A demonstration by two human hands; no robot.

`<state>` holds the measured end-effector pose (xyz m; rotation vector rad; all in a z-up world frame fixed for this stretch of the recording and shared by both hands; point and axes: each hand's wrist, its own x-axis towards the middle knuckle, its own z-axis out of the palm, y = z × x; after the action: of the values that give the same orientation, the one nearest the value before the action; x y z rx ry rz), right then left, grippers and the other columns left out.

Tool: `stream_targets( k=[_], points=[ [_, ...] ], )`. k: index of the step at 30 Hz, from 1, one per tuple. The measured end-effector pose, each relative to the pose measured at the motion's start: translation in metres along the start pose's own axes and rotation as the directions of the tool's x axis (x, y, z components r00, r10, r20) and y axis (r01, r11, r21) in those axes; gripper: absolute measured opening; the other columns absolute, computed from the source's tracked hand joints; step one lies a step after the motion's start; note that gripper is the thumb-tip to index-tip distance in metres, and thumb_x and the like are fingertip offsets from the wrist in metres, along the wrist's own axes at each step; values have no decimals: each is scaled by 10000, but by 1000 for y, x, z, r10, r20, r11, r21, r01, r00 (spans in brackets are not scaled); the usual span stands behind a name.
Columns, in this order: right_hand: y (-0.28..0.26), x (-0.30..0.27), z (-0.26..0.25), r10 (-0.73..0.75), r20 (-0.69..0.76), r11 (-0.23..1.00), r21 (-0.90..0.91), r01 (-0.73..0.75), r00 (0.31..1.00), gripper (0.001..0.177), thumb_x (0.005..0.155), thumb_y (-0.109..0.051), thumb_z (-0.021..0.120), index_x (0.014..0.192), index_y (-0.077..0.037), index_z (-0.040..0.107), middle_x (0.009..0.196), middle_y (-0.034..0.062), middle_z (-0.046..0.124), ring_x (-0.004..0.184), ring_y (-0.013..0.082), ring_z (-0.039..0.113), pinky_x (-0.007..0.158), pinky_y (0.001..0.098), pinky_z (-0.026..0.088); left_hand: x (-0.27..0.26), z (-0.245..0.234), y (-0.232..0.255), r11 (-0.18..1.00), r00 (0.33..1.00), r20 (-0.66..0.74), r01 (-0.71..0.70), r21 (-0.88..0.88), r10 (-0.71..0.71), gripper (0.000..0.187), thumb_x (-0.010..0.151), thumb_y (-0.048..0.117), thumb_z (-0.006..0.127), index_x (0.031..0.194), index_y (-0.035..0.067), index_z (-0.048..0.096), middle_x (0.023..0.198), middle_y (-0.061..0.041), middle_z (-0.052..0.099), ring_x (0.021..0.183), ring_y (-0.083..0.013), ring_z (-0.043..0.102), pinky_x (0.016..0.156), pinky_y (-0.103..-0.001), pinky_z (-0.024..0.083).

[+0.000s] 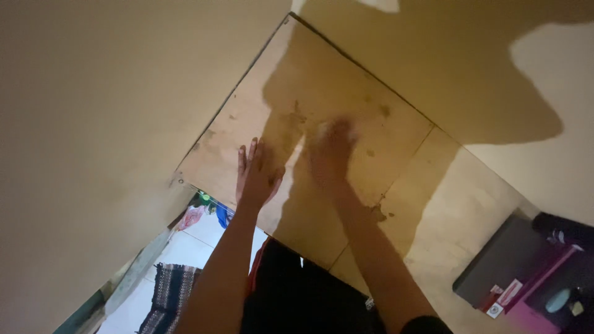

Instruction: Wiping a wooden desk surface with a cloth and organizing various items including a laptop and a cylindrical device

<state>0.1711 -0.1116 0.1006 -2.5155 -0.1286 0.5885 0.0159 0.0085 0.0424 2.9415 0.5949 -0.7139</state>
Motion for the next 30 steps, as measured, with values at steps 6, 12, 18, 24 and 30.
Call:
stream_targets(
  k=[6, 12, 18, 24, 30],
  points=[
    [32, -18, 74, -707, 490, 303, -442, 844, 510, 587, 980, -372, 491, 1483, -72, 538, 1622, 182, 417, 1583, 387, 177, 1300, 575, 88, 9, 43, -5, 961, 926, -376, -83, -263, -23, 935, 828, 568, 656, 1568, 64, 386, 1709, -192, 194, 1589, -353, 167, 1317, -562, 102],
    [30, 59, 47, -611, 468, 709, -36, 704, 639, 188, 961, -265, 577, 981, -142, 718, 1226, 88, 725, 1344, 324, 587, 1246, 552, 232, 6, 35, -7, 975, 939, -340, -28, -219, -50, 800, 951, 625, 460, 1559, 106, 423, 1710, -123, 210, 1596, -276, 155, 1341, -493, 35],
    [-9, 86, 55, -446, 90, 707, -574, 412, 890, 518, 924, -240, 725, 1390, -35, 628, 1438, 153, 606, 1446, 337, 444, 1253, 555, 161, 4, 36, -7, 948, 862, -498, -77, -310, -93, 746, 935, 588, 550, 1463, 60, 537, 1618, -196, 384, 1535, -322, 332, 1321, -509, 159],
    [-33, 37, 116, -543, 443, 827, 431, 361, 714, 382, 1051, -267, 503, 1330, -63, 666, 1507, 208, 545, 1439, 415, 462, 1205, 537, 337, 6, 33, -6, 957, 858, -508, -80, -279, -76, 880, 797, 594, 687, 1489, 90, 485, 1592, -235, 391, 1512, -398, 352, 1290, -556, 240],
    [-28, 101, 123, -908, 282, 264, -186, 946, 309, 545, 991, -417, 567, 1522, -297, 530, 1673, 108, 338, 1564, 321, 272, 1227, 612, 161, 7, 31, -6, 950, 895, -431, -31, -312, -113, 820, 897, 632, 557, 1473, 49, 516, 1581, -203, 432, 1513, -391, 355, 1305, -542, 195]
  ],
)
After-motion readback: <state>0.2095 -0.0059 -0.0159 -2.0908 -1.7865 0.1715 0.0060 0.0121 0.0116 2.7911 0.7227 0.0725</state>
